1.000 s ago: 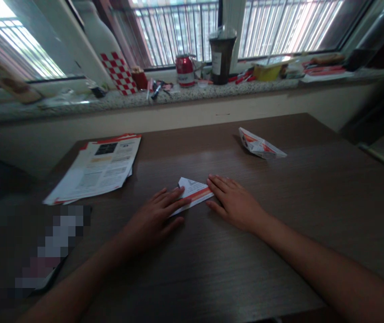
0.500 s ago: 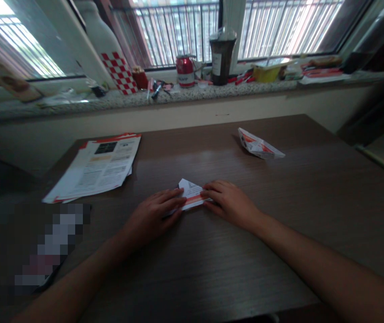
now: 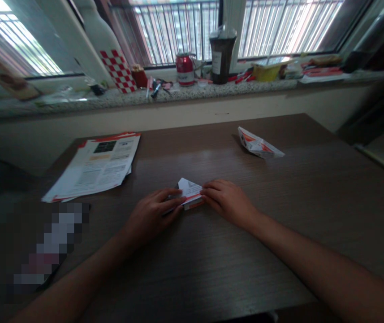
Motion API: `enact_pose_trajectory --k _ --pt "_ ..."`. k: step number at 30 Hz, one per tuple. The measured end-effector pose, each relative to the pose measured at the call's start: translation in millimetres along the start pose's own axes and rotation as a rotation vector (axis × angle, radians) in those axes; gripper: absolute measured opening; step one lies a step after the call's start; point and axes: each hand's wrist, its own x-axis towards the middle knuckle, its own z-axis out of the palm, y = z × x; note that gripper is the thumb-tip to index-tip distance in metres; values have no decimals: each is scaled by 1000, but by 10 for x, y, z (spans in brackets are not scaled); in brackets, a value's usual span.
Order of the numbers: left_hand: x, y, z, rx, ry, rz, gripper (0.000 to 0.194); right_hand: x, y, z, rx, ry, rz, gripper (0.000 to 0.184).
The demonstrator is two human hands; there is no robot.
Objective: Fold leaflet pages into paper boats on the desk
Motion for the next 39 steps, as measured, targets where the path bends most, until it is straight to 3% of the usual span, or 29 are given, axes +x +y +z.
enact_pose_trajectory --k 9,13,17,31,39 --pt "18 22 -24 -8 92 -94 22 -26 -118 -61 -134 194 -25 30" --pt "23 17 -40 -57 159 -105 20 -43 -250 -54 -162 117 -101 37" --pt "28 47 -54 -99 213 -85 21 -34 -319 14 -149 18 -89 45" --pt "54 196 -69 -231 313 -69 19 9 -354 66 -87 99 -66 23" --pt "37 224 -185 -15 155 34 26 -1 -302 21 -120 98 -135 25"
